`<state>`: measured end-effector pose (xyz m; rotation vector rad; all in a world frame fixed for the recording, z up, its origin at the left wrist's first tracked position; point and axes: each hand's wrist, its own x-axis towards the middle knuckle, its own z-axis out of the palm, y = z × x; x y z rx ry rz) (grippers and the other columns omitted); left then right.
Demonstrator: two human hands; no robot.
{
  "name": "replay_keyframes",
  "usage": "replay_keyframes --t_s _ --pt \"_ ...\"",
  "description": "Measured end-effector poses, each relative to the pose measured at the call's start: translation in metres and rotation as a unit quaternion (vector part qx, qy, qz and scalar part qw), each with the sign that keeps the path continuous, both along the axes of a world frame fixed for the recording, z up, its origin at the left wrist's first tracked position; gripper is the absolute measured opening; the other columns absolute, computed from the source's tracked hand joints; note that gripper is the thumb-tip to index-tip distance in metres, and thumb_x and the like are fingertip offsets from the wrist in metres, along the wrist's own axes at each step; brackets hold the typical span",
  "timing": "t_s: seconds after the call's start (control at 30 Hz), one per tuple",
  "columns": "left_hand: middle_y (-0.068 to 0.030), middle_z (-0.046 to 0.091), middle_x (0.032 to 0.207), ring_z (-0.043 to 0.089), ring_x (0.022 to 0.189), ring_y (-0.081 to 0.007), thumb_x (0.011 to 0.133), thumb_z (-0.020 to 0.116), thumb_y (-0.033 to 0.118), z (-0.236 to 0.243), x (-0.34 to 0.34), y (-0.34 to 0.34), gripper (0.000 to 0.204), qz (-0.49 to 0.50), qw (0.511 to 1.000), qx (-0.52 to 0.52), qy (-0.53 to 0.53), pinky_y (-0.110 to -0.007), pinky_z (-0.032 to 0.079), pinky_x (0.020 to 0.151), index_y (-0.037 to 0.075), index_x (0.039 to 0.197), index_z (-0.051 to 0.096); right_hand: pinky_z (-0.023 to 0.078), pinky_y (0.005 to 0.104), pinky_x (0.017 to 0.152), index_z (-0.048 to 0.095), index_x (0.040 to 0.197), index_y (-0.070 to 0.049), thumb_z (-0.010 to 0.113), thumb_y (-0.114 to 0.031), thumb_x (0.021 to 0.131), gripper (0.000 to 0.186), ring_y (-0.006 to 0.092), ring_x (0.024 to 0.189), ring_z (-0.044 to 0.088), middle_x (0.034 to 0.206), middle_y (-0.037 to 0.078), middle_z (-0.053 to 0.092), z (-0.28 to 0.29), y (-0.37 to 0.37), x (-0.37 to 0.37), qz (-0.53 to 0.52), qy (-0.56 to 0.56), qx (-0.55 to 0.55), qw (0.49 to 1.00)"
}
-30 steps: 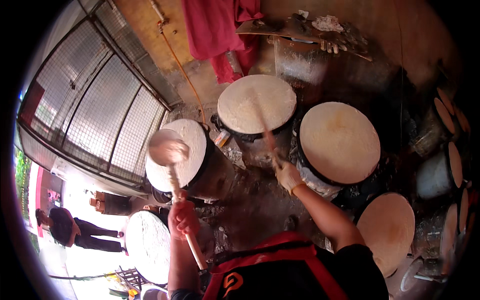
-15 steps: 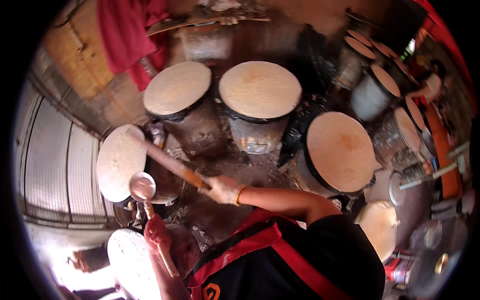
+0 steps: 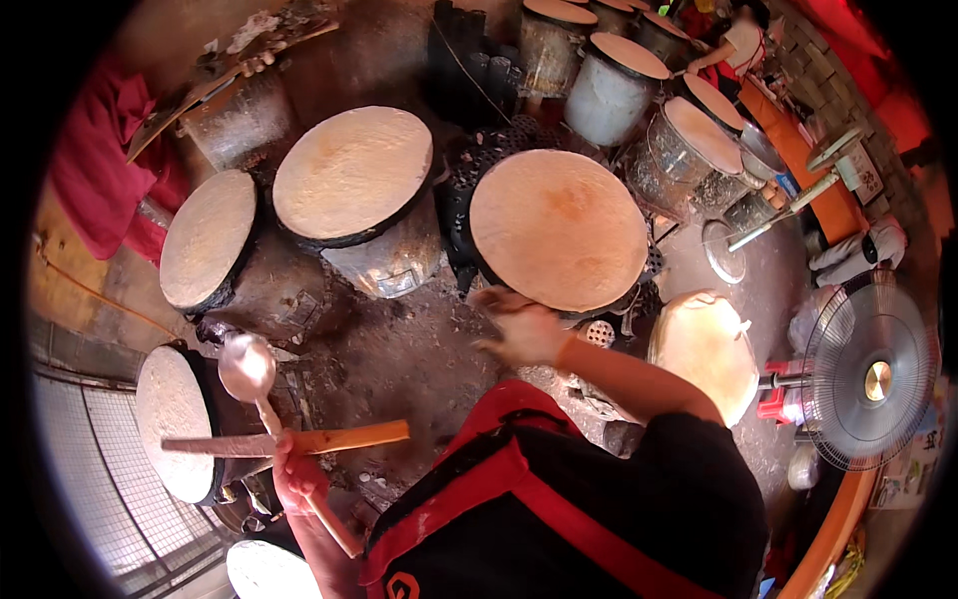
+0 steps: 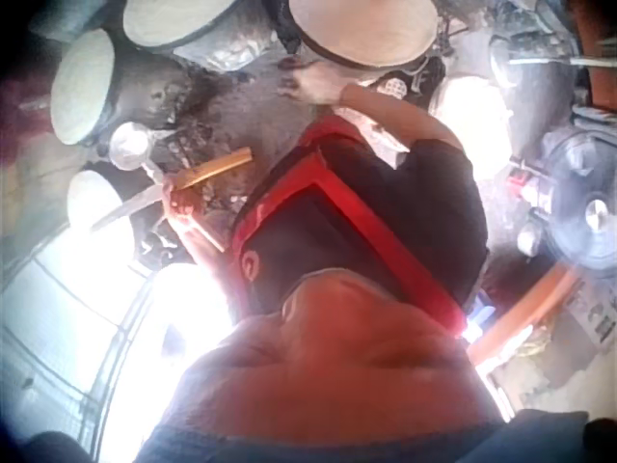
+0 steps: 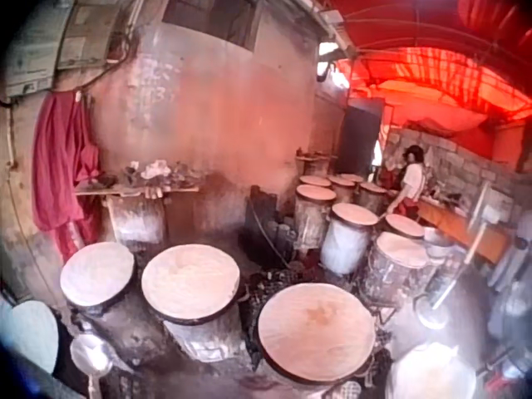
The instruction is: The person scoops batter from a large metal bowl and pours it onto a hot, circular griddle. Using a long wooden stick, they spread the batter into a thin, round crepe. Once cooked, the person lifts the crepe and places it onto a stack of finished crepes. This process is repeated continuously throughout the video.
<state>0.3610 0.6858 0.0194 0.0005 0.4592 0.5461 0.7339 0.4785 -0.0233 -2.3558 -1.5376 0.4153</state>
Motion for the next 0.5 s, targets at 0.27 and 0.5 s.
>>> replay_keyframes --t_s 0.27,0.5 --pt "0.0020 0.038 0.047 0.043 0.037 -0.0117 0.098 0.032 0.031 -0.033 0.049 -0.029 0.035 -0.076 0.987 -0.136 -0.045 -0.028 0.040 0.038 0.003 0.088 0.050 0.030 0.0443 0.104 0.036 0.139 -0.024 0.052 -0.018 0.081 0.060 0.0346 0.127 0.035 0.145 0.011 0.028 -0.030 -0.170 0.198 -0.401 -0.225 -0.036 0.887" --pt "0.0024 0.034 0.047 0.038 0.035 -0.0109 0.099 0.030 0.026 -0.057 0.150 -0.052 0.033 -0.060 0.985 -0.150 -0.055 -0.026 0.035 0.035 0.001 0.097 0.051 0.034 0.0481 0.102 0.065 0.110 -0.026 0.063 -0.024 0.066 0.044 0.0262 0.113 0.051 0.117 0.001 0.059 -0.028 -0.177 0.210 -0.016 -0.372 0.107 0.922"
